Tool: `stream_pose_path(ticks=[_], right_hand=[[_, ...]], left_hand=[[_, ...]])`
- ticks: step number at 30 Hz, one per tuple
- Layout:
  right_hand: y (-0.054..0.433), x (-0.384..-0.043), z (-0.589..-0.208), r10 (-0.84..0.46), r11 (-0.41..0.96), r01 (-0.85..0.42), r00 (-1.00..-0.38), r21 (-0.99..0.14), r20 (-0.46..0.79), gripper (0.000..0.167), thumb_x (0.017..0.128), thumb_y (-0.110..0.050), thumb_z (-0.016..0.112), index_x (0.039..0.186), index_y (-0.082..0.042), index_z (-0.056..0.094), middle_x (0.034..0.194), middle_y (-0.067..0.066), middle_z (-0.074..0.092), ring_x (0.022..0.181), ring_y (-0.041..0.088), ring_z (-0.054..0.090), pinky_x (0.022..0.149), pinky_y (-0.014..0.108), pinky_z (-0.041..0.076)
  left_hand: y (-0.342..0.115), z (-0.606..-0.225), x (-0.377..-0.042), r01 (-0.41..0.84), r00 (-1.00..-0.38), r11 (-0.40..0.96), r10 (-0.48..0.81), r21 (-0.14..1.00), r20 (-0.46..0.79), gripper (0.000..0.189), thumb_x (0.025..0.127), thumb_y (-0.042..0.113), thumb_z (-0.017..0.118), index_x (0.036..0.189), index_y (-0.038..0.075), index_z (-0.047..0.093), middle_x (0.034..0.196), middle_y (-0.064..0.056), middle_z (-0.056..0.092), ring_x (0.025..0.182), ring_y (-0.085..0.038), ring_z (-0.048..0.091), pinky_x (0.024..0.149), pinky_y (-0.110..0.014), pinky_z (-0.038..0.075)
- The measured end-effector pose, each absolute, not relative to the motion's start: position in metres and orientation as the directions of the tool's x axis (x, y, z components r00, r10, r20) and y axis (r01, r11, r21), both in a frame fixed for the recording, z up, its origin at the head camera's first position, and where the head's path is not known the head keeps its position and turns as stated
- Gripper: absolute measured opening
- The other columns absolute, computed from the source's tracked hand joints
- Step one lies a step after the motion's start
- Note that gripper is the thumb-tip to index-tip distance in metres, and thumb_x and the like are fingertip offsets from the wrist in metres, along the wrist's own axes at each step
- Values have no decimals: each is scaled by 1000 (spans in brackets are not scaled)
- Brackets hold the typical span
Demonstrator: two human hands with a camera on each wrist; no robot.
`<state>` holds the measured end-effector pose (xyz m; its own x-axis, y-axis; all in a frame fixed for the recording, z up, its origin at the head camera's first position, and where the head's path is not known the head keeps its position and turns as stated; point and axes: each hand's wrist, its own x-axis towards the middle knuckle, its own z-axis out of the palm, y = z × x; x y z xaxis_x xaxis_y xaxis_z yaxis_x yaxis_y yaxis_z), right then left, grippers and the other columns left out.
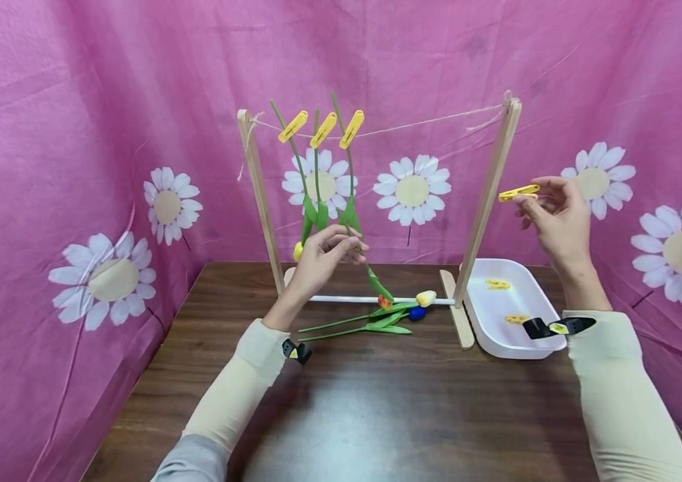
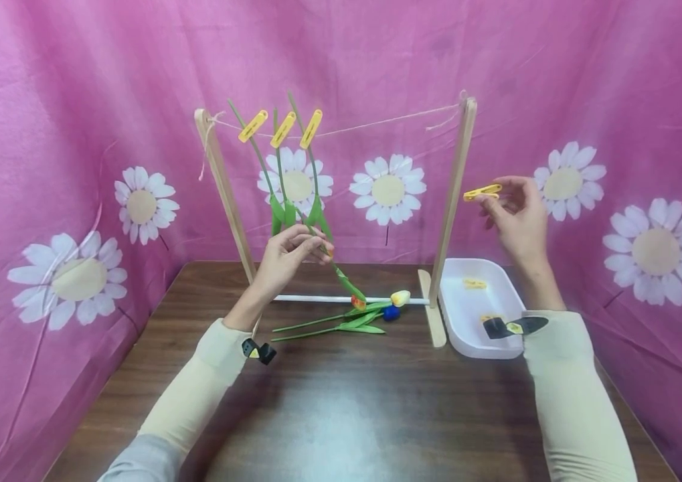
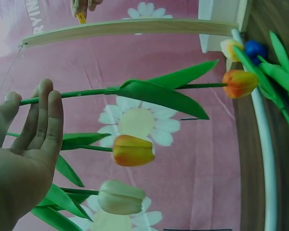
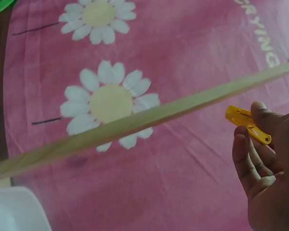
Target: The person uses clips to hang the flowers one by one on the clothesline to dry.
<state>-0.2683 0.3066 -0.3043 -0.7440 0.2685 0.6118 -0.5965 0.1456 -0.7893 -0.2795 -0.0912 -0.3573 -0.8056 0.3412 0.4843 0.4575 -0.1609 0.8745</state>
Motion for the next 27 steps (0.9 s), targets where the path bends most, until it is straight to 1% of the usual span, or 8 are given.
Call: stream_pose_path(ticks=[2, 6, 9, 14, 18, 21, 24, 27], right_hand=[[303, -266, -300, 282, 87, -650, -711, -755, 644, 31, 93, 11, 74, 120, -3, 68, 91, 1, 72, 64, 7, 69, 52, 14, 52], [295, -263, -293, 277, -17, -715, -675, -699, 684, 31, 92, 11, 75, 121, 5, 70, 92, 6, 72, 64, 10, 70, 51, 16, 52], [288, -260, -288, 258, -46, -729, -669, -683, 697, 32, 92, 13, 73, 123, 7, 70, 93, 8, 73, 64, 12, 70, 52, 17, 53], [273, -254, -282, 208, -40, -719, -685, -694, 698, 36, 92, 13, 74, 127, 4, 68, 96, 7, 74, 65, 12, 70, 53, 17, 53], [260, -252, -282, 155, -28, -704, -704, -709, 693, 36, 93, 11, 74, 127, 4, 67, 94, 5, 76, 64, 10, 68, 53, 17, 53], [250, -251, -281, 112, 4, -706, -703, -708, 702, 34, 95, 10, 72, 128, 4, 67, 92, 3, 77, 66, 9, 69, 54, 17, 54], [241, -252, -280, 63, 13, -704, -708, -710, 704, 33, 96, 9, 71, 129, 3, 67, 94, 2, 77, 72, 9, 72, 56, 18, 57], [232, -252, -278, 20, 14, -698, -716, -716, 698, 35, 98, 9, 69, 132, 7, 63, 97, 3, 78, 77, 10, 75, 58, 21, 59]], left_hand=[[-90, -353, -281, 464, -804, -154, 340, 872, 488, 18, 108, 7, 62, 119, -6, 68, 105, -26, 77, 84, -18, 78, 87, -47, 66], [-89, -344, -283, 435, -819, -164, 337, 885, 465, 20, 104, 4, 67, 120, -7, 69, 106, -21, 78, 85, -16, 78, 86, -40, 66], [-85, -338, -284, 402, -831, -197, 333, 894, 446, 22, 102, 2, 70, 121, -9, 70, 107, -15, 80, 86, -16, 79, 84, -34, 65], [-78, -326, -290, 419, -815, -270, 310, 867, 490, 13, 103, 2, 68, 114, -4, 72, 102, -3, 82, 85, -16, 79, 86, -40, 66], [-73, -318, -292, 472, -780, -266, 318, 841, 538, 10, 105, 5, 66, 113, 2, 71, 101, -8, 82, 84, -16, 78, 84, -38, 65], [-70, -310, -294, 474, -767, -282, 334, 834, 548, 13, 107, 6, 64, 117, 2, 70, 104, -13, 80, 85, -16, 77, 87, -37, 65], [-67, -303, -295, 451, -775, -288, 344, 845, 531, 15, 105, 4, 65, 120, 2, 71, 104, -8, 80, 87, -15, 75, 90, -38, 65], [-63, -294, -295, 429, -790, -276, 346, 860, 505, 18, 104, 2, 67, 121, -2, 71, 106, -4, 80, 89, -15, 75, 94, -39, 64]])
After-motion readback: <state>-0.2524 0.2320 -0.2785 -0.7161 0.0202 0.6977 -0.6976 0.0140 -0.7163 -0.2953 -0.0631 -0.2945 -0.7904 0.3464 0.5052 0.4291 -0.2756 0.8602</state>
